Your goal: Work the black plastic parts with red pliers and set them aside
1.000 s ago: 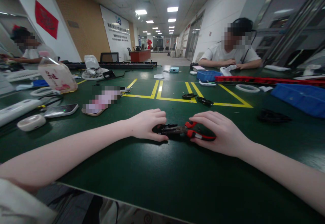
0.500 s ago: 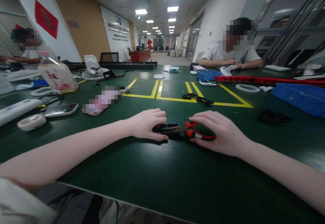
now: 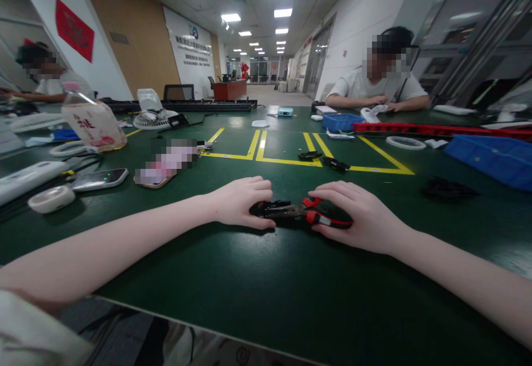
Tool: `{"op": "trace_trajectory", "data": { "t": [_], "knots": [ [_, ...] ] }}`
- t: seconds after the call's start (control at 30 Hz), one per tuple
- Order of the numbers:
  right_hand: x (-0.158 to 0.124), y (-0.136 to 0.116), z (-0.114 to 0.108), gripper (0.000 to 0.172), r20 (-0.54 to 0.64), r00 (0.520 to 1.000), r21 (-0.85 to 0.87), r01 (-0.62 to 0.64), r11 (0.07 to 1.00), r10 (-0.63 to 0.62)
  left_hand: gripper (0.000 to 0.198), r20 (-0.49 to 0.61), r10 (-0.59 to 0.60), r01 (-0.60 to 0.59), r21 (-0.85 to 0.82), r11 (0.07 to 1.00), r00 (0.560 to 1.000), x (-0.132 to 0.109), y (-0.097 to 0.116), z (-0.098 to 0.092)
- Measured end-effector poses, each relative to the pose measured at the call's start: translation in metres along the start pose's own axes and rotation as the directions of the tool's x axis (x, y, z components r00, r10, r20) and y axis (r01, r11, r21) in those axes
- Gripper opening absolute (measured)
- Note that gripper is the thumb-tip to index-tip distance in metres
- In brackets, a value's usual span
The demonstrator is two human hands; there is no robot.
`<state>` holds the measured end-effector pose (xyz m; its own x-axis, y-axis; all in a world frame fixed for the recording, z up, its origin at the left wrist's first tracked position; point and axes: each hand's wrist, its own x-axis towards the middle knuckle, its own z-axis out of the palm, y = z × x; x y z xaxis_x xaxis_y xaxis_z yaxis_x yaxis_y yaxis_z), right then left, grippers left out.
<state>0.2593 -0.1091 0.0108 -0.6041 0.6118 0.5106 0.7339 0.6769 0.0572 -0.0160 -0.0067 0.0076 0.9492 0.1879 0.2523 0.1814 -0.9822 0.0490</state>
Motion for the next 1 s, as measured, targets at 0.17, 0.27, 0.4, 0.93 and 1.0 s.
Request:
{"op": "trace_trajectory", "data": {
  "t": [0.17, 0.27, 0.4, 0.93, 1.0],
  "knots": [
    [0.0002, 0.0002, 0.0001, 0.040, -0.049, 0.998, -0.047, 0.033, 0.998, -0.036, 0.038, 0.008, 0.005, -0.005, 0.011, 1.000, 1.000, 0.0003, -0.0009, 0.0000],
    [0.0000, -0.0002, 0.0002, 0.040, -0.082, 0.994, -0.097, 0.063, 0.993, -0.071, 0.038, 0.019, 0.010, -0.011, 0.024, 1.000, 1.000, 0.0003, -0.0014, 0.0002],
    [-0.0007, -0.0012, 0.0001, 0.038, -0.086, 0.992, -0.117, 0.080, 0.990, -0.090, 0.038, 0.023, 0.013, -0.014, 0.047, 0.999, 1.000, 0.0002, -0.0011, 0.0005],
    [-0.0013, -0.0004, 0.0012, 0.040, -0.088, 0.994, -0.075, 0.060, 0.995, -0.066, 0.038, 0.005, 0.008, -0.008, -0.008, 1.000, 1.000, -0.0005, -0.0014, 0.0003],
    [-0.0020, -0.0001, 0.0010, 0.040, -0.085, 0.995, -0.057, 0.049, 0.997, -0.054, 0.038, 0.004, 0.007, -0.007, -0.010, 1.000, 1.000, -0.0003, -0.0014, 0.0002]
  ]
}}
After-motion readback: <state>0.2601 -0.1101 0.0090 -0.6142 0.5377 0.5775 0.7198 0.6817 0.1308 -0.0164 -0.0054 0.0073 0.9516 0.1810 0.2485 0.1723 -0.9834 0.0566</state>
